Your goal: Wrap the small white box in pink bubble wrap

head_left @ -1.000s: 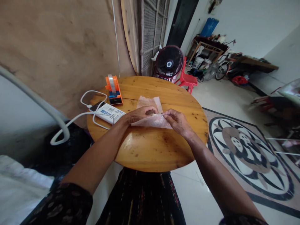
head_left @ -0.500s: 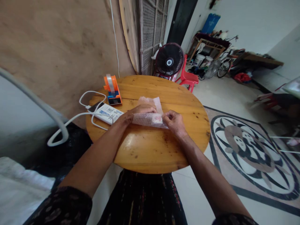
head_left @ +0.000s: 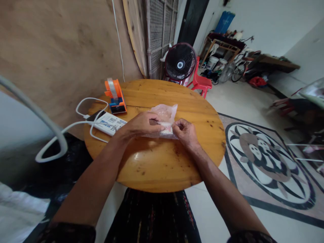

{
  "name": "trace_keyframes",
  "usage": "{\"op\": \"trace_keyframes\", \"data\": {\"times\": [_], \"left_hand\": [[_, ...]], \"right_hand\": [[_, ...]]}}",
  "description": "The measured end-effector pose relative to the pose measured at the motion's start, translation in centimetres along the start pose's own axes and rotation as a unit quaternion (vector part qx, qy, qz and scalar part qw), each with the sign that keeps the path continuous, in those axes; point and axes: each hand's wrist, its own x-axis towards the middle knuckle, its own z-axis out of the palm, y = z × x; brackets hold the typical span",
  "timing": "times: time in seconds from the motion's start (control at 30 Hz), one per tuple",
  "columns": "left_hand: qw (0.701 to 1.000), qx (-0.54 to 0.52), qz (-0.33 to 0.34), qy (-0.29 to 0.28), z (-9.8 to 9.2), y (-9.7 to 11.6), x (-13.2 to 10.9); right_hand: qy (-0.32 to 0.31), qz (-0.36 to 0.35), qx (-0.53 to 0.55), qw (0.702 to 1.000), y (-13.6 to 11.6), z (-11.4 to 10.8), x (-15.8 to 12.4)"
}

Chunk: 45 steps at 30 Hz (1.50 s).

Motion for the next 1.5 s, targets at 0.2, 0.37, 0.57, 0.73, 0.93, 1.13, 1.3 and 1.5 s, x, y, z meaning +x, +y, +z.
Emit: {"op": "trace_keyframes", "data": {"times": [0.2, 0.37, 0.57, 0.73, 0.93, 1.13, 1.3, 1.5], "left_hand": [[1.0, 0.02, 0.002, 0.023, 1.6, -0.8, 0.7], [1.0, -0.014, -0.015, 0.02, 1.8, -1.2, 0.6], [0.998, -0.05, -0.032, 0.008, 1.8, -1.5, 0.6], [0.998, -0.052, -0.038, 0.003, 1.6, -1.4, 0.7], [0.992, -0.116, -0.033, 0.021, 2.1, -1.4, 1.0], [0.993, -0.097, 0.03, 0.059, 3.0, -2.1, 1.3], [0.989, 0.007, 0.088, 0.119, 3.0, -1.2, 1.1], [0.936, 0.123, 0.251, 0.215, 2.4, 0.0, 0.6]], "right_hand": [[-0.008, -0.001, 0.013, 1.0, 0.0, 0.0, 0.0], [-0.016, -0.01, 0.012, 1.0, 0.2, -0.1, -0.3], [-0.011, -0.029, -0.021, 0.999, 0.0, -0.3, -1.1], [-0.008, -0.064, -0.051, 0.997, -0.3, -0.5, -1.3], [-0.014, -0.044, -0.001, 0.999, 0.1, -0.2, -1.1], [-0.016, -0.052, 0.022, 0.998, 0.4, 0.0, -0.9], [-0.019, -0.047, 0.021, 0.999, 0.6, 0.1, -1.0], [-0.016, -0.015, 0.013, 1.0, -0.1, 0.0, -1.1]]}}
